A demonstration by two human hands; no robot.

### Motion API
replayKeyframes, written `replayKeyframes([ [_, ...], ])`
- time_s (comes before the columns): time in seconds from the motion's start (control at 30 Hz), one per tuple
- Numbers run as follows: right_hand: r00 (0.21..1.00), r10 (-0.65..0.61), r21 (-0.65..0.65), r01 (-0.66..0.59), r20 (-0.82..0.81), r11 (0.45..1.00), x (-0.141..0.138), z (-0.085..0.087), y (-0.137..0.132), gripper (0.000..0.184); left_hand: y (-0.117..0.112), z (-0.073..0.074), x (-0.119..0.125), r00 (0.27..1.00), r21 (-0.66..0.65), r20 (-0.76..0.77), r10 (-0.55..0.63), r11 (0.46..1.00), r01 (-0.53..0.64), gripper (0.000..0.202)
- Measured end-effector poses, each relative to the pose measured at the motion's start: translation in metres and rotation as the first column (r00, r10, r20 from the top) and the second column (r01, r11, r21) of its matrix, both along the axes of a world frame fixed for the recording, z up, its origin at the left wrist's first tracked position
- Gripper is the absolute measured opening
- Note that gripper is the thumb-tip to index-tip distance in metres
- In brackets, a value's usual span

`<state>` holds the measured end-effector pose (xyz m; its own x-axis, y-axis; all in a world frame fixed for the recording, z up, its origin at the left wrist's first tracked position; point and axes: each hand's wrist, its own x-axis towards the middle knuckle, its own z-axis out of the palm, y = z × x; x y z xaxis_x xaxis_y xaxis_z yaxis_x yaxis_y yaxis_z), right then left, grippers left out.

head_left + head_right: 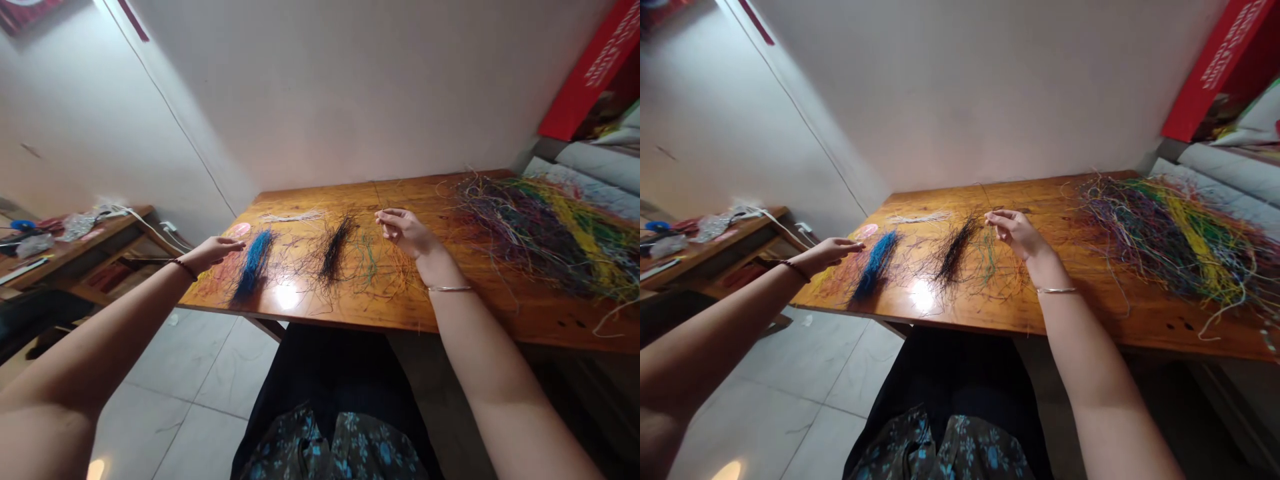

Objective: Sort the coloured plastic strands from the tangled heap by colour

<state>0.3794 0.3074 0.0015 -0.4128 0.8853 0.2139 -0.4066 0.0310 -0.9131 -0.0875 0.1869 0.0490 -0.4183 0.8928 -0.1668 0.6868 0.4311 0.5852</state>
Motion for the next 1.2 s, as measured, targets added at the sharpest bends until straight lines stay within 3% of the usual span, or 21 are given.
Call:
replayKeyframes([
  [0.13, 1.000, -0.018, 0.000, 0.018, 0.019, 1.000, -0.002, 0.001, -0.002, 0.027, 0.024, -0.021, -0.023, 0.980, 0.009, -0.199, -0.002, 1.000, 0.004, 0.054],
  [0.27, 0.999, -0.024, 0.005, 0.024, 0.039, 1.000, -0.003, 0.003, -0.005, 0.027, 0.047, -0.030, -0.009, 0.936, 0.140, -0.347, 0.057, 0.990, -0.008, 0.048],
  [0.37, 0.999, -0.028, 0.015, 0.027, 0.045, 1.000, -0.004, 0.005, -0.006, 0.026, 0.057, -0.030, 0.041, 0.945, 0.305, -0.325, 0.025, 0.949, 0.080, 0.046],
  [0.4, 0.999, -0.028, 0.018, 0.027, 0.044, 0.999, -0.005, 0.004, -0.006, 0.026, 0.058, -0.028, 0.065, 0.956, 0.355, -0.293, -0.027, 0.925, 0.135, 0.047],
  [0.47, 0.999, -0.025, 0.023, 0.024, 0.040, 0.999, -0.005, 0.003, -0.006, 0.026, 0.057, -0.021, 0.118, 0.949, 0.419, -0.204, -0.242, 0.854, 0.308, 0.049],
  [0.57, 0.998, -0.032, 0.026, 0.031, 0.046, 0.999, -0.005, 0.002, -0.005, 0.026, 0.049, -0.005, 0.196, 0.848, 0.459, -0.094, -0.521, 0.734, 0.501, 0.050],
  [0.67, 0.997, -0.052, 0.022, 0.050, 0.056, 0.998, -0.004, 0.003, -0.005, 0.027, 0.043, 0.009, 0.253, 0.761, 0.420, -0.121, -0.637, 0.662, 0.621, 0.051],
  [0.73, 0.998, -0.055, 0.020, 0.054, 0.044, 0.998, -0.003, 0.004, -0.005, 0.028, 0.042, 0.012, 0.275, 0.719, 0.384, -0.165, -0.675, 0.628, 0.677, 0.044],
  [0.83, 0.999, -0.048, 0.021, 0.048, 0.017, 0.999, 0.000, 0.005, -0.003, 0.028, 0.043, 0.008, 0.289, 0.694, 0.363, -0.242, -0.678, 0.600, 0.713, 0.027],
  [0.97, 0.999, -0.038, 0.014, 0.039, -0.023, 0.999, 0.004, 0.004, 0.001, 0.026, 0.033, 0.003, 0.286, 0.663, 0.307, -0.268, -0.699, 0.590, 0.746, 0.021],
  [1.2, 0.997, -0.061, 0.048, 0.063, -0.043, 0.997, 0.006, 0.005, 0.001, 0.026, -0.026, 0.011, 0.269, 0.529, 0.082, -0.158, -0.834, 0.523, 0.848, 0.020],
])
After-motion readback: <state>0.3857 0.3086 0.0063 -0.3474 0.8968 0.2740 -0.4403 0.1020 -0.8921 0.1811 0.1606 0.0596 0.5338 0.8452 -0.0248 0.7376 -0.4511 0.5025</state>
